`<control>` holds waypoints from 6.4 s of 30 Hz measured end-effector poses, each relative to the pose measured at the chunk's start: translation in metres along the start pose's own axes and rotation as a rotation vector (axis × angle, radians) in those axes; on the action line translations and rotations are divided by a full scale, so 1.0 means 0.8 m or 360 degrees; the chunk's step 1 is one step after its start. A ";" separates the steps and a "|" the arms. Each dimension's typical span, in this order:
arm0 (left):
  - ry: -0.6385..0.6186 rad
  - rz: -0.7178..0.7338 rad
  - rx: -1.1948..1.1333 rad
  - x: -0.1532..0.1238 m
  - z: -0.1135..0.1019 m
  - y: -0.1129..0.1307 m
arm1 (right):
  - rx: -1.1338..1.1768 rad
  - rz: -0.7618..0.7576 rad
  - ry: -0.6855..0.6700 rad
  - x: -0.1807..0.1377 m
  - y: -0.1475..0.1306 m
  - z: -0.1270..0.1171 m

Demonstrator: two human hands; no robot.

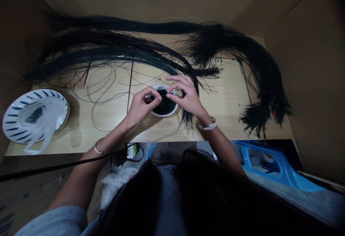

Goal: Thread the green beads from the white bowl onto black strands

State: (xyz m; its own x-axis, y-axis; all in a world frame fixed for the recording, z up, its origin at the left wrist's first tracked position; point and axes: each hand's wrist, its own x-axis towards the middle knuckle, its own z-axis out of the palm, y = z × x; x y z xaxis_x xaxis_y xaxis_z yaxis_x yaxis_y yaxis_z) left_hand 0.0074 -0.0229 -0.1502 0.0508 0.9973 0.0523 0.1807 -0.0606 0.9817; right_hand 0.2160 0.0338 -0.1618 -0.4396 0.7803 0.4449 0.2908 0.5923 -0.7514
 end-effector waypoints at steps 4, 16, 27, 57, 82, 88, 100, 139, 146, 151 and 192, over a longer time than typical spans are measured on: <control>-0.0037 -0.0032 -0.0067 0.002 -0.001 -0.001 | 0.0121 0.0054 -0.0012 0.001 -0.004 -0.003; -0.0093 -0.0078 -0.0149 0.002 -0.001 0.007 | 0.1054 0.0435 -0.0091 -0.002 -0.007 0.009; -0.0103 -0.0129 -0.0137 0.000 -0.001 0.013 | 0.1109 0.0491 -0.0117 -0.002 -0.006 0.010; -0.0071 -0.0145 -0.0180 0.001 -0.002 0.009 | 0.1007 0.0555 -0.0208 -0.002 -0.008 0.007; -0.0061 -0.0134 -0.0139 0.001 -0.001 0.011 | 0.0997 0.0607 -0.0226 -0.002 -0.007 0.006; -0.0063 -0.0143 -0.0132 0.001 -0.001 0.011 | 0.1015 0.0601 -0.0234 -0.002 -0.007 0.005; -0.0071 -0.0157 -0.0092 0.000 -0.001 0.010 | 0.0927 0.0520 -0.0221 -0.003 -0.010 0.007; -0.0199 -0.0236 -0.0286 0.004 0.000 0.009 | 0.0272 0.0083 -0.0102 -0.002 -0.011 0.011; -0.0275 -0.0316 -0.0308 0.008 -0.004 0.013 | 0.0285 0.0099 -0.0092 -0.002 -0.011 0.011; -0.0322 -0.0342 -0.0292 0.011 -0.008 0.009 | 0.0285 0.0131 -0.0098 -0.002 -0.015 0.012; -0.0124 -0.0249 -0.0221 0.012 -0.008 0.013 | 0.0341 0.0345 -0.0116 0.003 0.005 0.000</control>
State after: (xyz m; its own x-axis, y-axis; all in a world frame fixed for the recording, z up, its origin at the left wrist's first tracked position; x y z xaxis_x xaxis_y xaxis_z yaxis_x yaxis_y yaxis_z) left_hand 0.0033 -0.0135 -0.1384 0.1097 0.9877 -0.1118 0.0554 0.1062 0.9928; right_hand 0.2158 0.0383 -0.1642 -0.4489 0.8627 0.2329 0.2023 0.3520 -0.9139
